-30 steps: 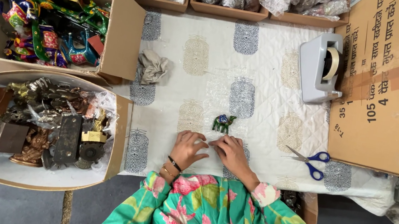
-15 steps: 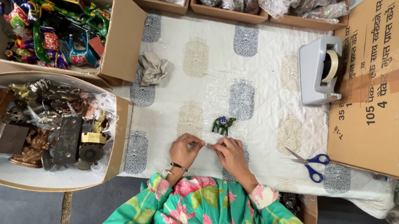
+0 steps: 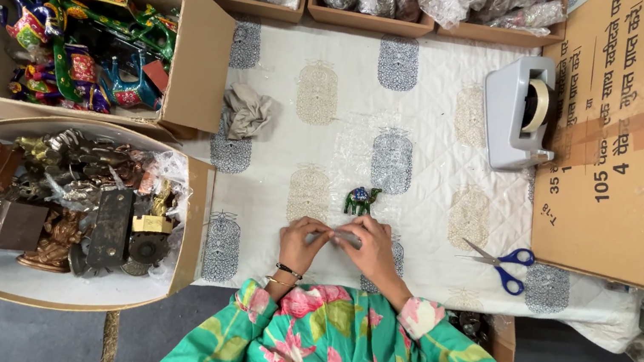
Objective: The person wraps small decorative figurines in bubble wrap by hand and places the wrapped items into cardboard boxes on the table. They occasionally wipe items with a cloth and reach into a box of bubble wrap to tear off pieces for each figurine.
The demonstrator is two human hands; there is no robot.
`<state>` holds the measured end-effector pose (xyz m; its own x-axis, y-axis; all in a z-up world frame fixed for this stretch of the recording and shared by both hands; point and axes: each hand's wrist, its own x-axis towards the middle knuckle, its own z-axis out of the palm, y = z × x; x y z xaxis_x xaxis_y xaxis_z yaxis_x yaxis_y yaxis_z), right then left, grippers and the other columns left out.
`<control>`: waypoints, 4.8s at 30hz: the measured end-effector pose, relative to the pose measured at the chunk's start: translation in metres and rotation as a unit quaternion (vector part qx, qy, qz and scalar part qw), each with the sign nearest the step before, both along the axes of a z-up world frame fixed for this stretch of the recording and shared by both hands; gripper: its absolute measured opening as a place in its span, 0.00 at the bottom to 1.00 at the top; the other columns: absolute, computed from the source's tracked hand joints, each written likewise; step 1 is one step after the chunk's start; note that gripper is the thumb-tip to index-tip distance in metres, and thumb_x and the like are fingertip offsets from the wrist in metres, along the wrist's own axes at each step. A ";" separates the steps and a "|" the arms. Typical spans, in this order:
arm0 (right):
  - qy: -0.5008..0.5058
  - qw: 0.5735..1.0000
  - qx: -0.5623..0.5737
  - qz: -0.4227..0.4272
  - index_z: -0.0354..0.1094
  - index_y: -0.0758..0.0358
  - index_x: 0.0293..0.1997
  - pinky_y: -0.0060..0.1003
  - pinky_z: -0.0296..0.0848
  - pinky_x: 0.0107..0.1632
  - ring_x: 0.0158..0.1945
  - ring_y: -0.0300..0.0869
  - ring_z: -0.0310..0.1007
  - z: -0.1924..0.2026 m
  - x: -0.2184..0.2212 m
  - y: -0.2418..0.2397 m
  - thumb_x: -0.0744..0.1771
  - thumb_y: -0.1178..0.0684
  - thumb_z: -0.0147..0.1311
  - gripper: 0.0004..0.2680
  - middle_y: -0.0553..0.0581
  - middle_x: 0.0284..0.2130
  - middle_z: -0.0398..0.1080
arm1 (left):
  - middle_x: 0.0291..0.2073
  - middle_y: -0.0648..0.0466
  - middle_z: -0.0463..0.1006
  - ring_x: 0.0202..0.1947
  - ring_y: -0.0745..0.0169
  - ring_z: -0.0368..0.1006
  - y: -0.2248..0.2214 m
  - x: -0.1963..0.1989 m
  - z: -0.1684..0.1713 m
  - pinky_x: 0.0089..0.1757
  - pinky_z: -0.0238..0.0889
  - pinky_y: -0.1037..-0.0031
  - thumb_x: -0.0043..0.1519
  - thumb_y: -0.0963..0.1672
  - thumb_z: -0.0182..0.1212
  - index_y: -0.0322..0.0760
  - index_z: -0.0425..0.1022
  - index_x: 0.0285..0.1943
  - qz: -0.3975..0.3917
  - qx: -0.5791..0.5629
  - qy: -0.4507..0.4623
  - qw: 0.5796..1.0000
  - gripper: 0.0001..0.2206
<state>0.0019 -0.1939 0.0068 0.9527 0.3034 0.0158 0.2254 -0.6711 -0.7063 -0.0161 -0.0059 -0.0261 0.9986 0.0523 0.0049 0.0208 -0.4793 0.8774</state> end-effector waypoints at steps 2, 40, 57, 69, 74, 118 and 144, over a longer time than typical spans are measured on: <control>0.000 1.000 0.004 0.004 0.77 0.55 0.38 0.41 0.58 0.50 0.44 0.41 0.71 -0.007 0.000 0.000 0.64 0.46 0.63 0.07 0.48 0.36 0.71 | 0.33 0.55 0.83 0.35 0.58 0.79 0.001 -0.001 0.000 0.39 0.68 0.68 0.55 0.44 0.73 0.40 0.85 0.33 0.000 -0.014 0.012 1.000 0.04; 0.005 0.994 -0.111 0.021 0.69 0.55 0.42 0.48 0.57 0.51 0.49 0.47 0.67 -0.034 -0.005 0.007 0.68 0.50 0.54 0.04 0.53 0.40 0.68 | 0.35 0.54 0.80 0.36 0.51 0.76 0.007 -0.011 0.031 0.38 0.69 0.64 0.55 0.41 0.69 0.38 0.82 0.34 -0.155 0.019 -0.111 0.981 0.02; -0.028 0.992 -0.118 0.030 0.68 0.59 0.39 0.48 0.57 0.48 0.46 0.48 0.67 -0.028 -0.002 0.013 0.67 0.50 0.56 0.05 0.54 0.38 0.67 | 0.35 0.58 0.81 0.29 0.61 0.78 0.010 -0.023 0.010 0.34 0.72 0.72 0.55 0.42 0.71 0.39 0.86 0.38 -0.108 -0.071 0.125 0.984 0.05; -0.164 0.983 -0.022 -0.077 0.71 0.57 0.60 0.51 0.63 0.62 0.62 0.53 0.65 0.021 0.026 -0.019 0.70 0.50 0.55 0.12 0.59 0.60 0.66 | 0.44 0.58 0.81 0.33 0.67 0.83 0.014 -0.023 -0.056 0.32 0.73 0.74 0.55 0.44 0.71 0.44 0.87 0.44 -0.201 0.017 0.136 0.970 0.10; -0.069 0.989 -0.121 -0.039 0.60 0.50 0.70 0.61 0.47 0.73 0.74 0.53 0.52 -0.028 0.077 -0.009 0.70 0.42 0.50 0.19 0.56 0.71 0.55 | 0.44 0.55 0.80 0.34 0.66 0.83 0.026 -0.023 -0.089 0.32 0.73 0.74 0.55 0.44 0.70 0.45 0.86 0.47 -0.228 0.033 0.099 0.968 0.11; 0.006 0.944 -0.244 -0.223 0.68 0.64 0.63 0.47 0.68 0.60 0.59 0.57 0.67 0.012 -0.088 -0.256 0.60 0.50 0.64 0.24 0.62 0.58 0.70 | 0.53 0.50 0.73 0.46 0.50 0.75 0.014 -0.009 0.043 0.43 0.72 0.63 0.60 0.44 0.65 0.53 0.72 0.68 -0.179 0.093 -0.018 0.979 0.24; 0.613 0.777 0.038 0.142 0.81 0.61 0.43 0.27 0.77 0.33 0.27 0.31 0.74 -0.050 0.098 -0.159 0.63 0.48 0.63 0.10 0.49 0.30 0.80 | 0.56 0.47 0.71 0.48 0.53 0.76 0.020 -0.013 0.040 0.47 0.71 0.64 0.59 0.48 0.67 0.52 0.72 0.68 -0.199 0.044 0.016 0.979 0.26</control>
